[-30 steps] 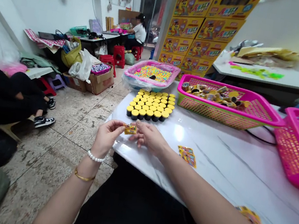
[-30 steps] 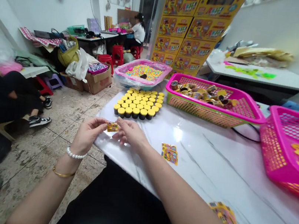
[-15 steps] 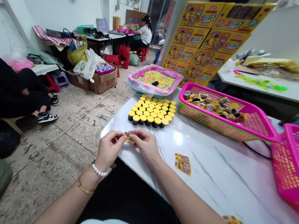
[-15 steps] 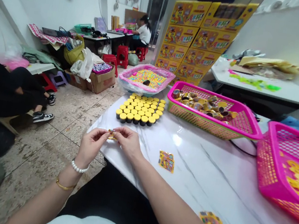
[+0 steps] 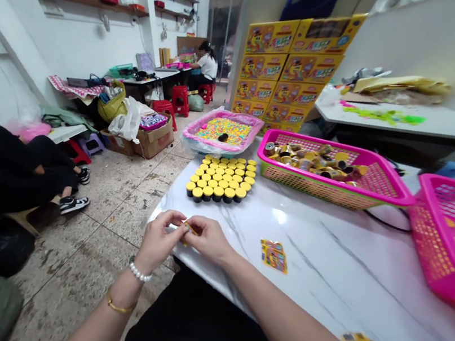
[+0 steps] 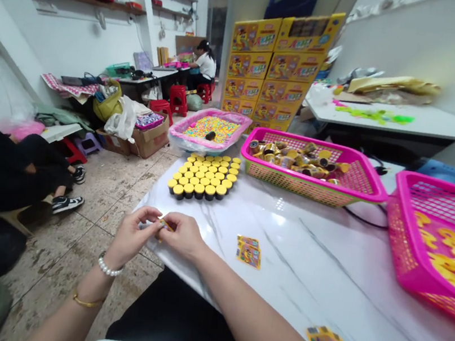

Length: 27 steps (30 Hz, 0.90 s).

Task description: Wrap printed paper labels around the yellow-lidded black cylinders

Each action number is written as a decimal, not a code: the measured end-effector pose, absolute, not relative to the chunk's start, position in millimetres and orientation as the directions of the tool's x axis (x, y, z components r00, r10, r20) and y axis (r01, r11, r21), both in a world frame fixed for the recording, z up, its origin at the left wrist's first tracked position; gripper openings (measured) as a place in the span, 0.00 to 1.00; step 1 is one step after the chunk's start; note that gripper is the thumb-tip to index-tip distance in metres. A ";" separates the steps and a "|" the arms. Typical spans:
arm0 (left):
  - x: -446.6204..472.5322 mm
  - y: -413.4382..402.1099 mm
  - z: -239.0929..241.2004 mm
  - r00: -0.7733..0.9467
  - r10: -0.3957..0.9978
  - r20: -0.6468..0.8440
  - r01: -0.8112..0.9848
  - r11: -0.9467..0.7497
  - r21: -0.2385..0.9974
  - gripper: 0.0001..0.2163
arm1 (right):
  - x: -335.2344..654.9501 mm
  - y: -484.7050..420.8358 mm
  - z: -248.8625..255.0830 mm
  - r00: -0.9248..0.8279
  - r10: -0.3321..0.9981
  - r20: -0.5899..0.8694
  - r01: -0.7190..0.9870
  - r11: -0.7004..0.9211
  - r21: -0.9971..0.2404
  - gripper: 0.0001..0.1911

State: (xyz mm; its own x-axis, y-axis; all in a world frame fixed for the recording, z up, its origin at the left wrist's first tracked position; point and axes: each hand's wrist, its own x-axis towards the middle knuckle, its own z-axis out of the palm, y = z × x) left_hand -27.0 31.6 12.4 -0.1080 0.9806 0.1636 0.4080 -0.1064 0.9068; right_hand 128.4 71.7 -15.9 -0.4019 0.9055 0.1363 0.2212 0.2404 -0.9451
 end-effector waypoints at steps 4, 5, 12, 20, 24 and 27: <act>-29.9 40.7 16.6 -0.275 0.942 0.192 0.296 -0.107 0.949 0.16 | 125.9 73.9 -15.1 -0.301 0.952 0.060 0.066 0.083 -0.994 0.08; -28.0 41.7 15.2 -0.324 0.931 0.170 0.229 -0.098 0.969 0.17 | 125.6 75.3 -15.0 -0.267 0.963 0.049 -0.016 0.046 -0.999 0.08; -10.0 44.0 11.0 -0.099 0.995 0.001 0.074 0.007 0.997 0.17 | 130.4 82.1 -9.5 -0.130 0.988 0.082 -0.132 0.064 -0.989 0.08; -39.8 54.6 38.7 0.284 0.953 0.108 0.549 -0.254 0.796 0.06 | 145.5 86.4 2.8 -0.487 0.871 -0.061 -0.077 -0.113 -0.991 0.09; -45.2 49.2 29.9 -0.037 0.975 0.219 0.518 -0.169 0.839 0.08 | 144.2 88.2 -2.4 -0.341 0.940 -0.025 -0.052 -0.046 -0.998 0.10; -39.0 39.4 20.0 -0.283 0.952 0.121 0.338 -0.019 0.941 0.13 | 139.8 88.8 -9.5 -0.208 0.978 -0.013 -0.110 -0.037 -0.993 0.13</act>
